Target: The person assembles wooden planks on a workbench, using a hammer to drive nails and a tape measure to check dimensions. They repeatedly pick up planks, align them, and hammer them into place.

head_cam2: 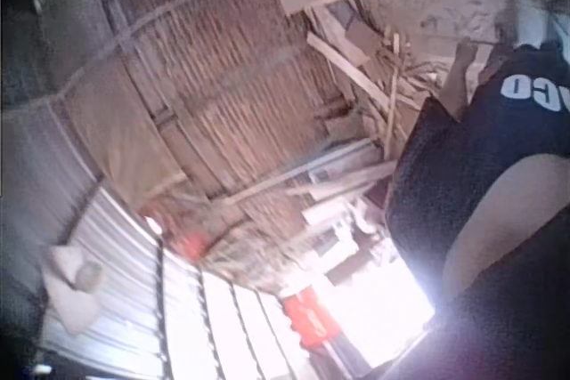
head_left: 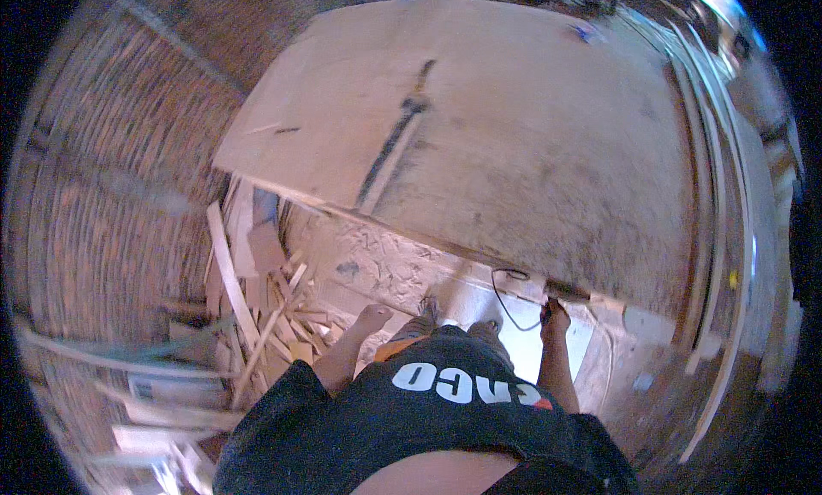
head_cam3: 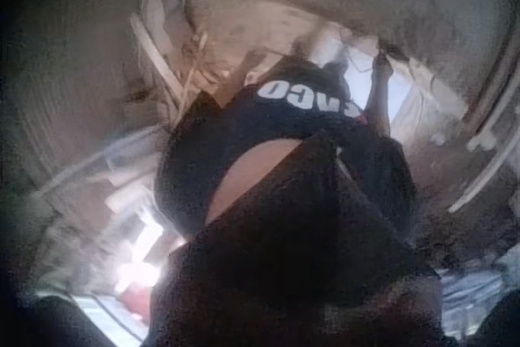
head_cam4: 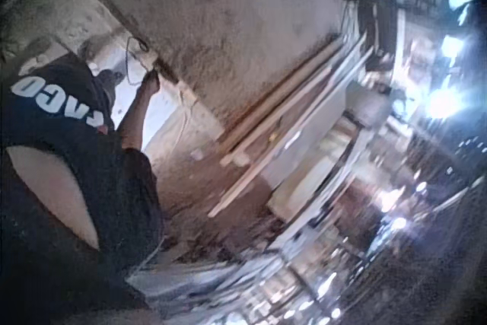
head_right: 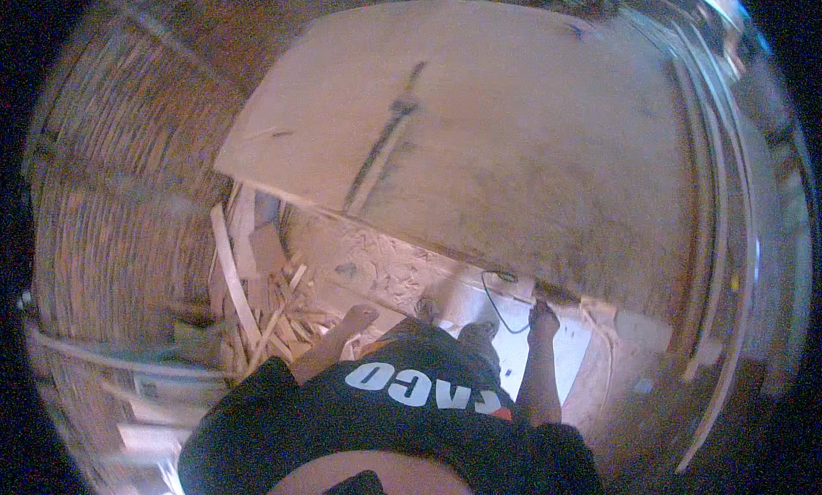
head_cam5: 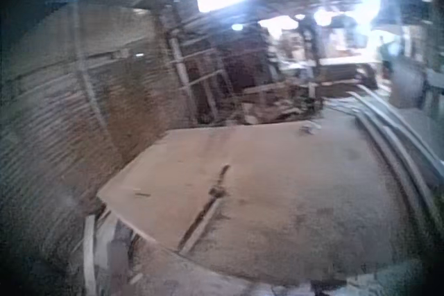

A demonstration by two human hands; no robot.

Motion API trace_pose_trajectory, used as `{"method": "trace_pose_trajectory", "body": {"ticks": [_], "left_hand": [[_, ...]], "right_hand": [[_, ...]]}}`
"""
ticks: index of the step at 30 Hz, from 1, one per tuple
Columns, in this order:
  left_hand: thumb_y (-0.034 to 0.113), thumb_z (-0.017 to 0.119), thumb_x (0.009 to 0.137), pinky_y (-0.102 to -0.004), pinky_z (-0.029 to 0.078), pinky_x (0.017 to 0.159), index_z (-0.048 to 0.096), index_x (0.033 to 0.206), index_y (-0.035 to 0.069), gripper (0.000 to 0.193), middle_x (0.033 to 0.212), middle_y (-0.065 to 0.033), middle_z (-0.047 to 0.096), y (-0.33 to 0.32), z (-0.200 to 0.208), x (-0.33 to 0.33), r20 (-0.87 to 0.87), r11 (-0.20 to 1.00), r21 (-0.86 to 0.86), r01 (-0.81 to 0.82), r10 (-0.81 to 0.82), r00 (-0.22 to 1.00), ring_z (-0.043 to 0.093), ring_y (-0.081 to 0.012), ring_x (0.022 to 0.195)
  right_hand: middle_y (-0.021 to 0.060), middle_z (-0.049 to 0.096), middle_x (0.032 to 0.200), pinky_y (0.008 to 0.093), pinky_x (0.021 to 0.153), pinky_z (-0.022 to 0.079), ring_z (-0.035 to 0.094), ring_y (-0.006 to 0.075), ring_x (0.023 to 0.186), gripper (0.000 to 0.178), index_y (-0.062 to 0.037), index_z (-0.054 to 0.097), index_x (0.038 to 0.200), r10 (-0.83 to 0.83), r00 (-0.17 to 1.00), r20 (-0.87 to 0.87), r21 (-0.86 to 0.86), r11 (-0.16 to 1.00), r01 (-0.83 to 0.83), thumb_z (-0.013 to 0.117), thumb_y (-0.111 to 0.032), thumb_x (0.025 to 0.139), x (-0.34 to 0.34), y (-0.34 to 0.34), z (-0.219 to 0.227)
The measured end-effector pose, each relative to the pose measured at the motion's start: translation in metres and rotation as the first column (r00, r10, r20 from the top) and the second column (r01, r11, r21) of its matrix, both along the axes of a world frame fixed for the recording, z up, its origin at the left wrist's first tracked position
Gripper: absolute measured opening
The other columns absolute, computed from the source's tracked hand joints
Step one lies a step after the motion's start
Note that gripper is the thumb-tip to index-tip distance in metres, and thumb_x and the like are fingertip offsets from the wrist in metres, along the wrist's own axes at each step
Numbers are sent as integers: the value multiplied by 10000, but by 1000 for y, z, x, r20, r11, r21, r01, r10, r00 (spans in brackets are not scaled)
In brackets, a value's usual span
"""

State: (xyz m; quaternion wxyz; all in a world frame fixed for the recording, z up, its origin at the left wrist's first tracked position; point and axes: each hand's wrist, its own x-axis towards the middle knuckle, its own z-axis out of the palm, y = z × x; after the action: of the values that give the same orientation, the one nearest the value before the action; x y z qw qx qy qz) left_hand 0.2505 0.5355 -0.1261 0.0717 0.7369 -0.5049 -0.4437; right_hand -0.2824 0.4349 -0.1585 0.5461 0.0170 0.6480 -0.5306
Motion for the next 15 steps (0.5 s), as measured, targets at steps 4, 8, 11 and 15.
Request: {"method": "trace_pose_trajectory", "body": {"ticks": [4,8,11,15], "left_hand": [[370,599,936,-494,544,846,728,890,61,338,938,-171,728,-16,24,-1,-2,991,-98,88,-88,996,681,-405,908],[270,568,933,-504,555,802,687,847,57,259,881,-178,698,35,-15,41,382,765,-239,598,-492,782,687,-386,869],[218,555,910,-508,568,752,661,832,67,201,844,-159,679,36,-21,58,236,894,-233,382,-329,914,694,-370,830],[229,553,913,-489,582,770,676,863,73,204,851,-137,691,49,-61,120,410,811,-285,511,-379,830,699,-357,843]], "right_hand": [[21,571,706,279,488,430,518,152,547,90,-40,669,966,224,781,-583,-244,869,-431,652,-128,974,-46,7,-88],[22,665,864,226,492,425,600,120,648,215,-37,687,1124,146,987,-71,-121,981,-154,642,-184,973,-7,14,-16],[-33,593,777,258,544,384,533,116,635,95,-123,680,1003,65,993,-103,86,995,-56,647,-211,989,1,2,14],[-4,635,739,406,588,454,592,191,668,249,-177,759,1009,271,500,-823,86,928,-362,721,-407,923,-46,18,-60]]}}
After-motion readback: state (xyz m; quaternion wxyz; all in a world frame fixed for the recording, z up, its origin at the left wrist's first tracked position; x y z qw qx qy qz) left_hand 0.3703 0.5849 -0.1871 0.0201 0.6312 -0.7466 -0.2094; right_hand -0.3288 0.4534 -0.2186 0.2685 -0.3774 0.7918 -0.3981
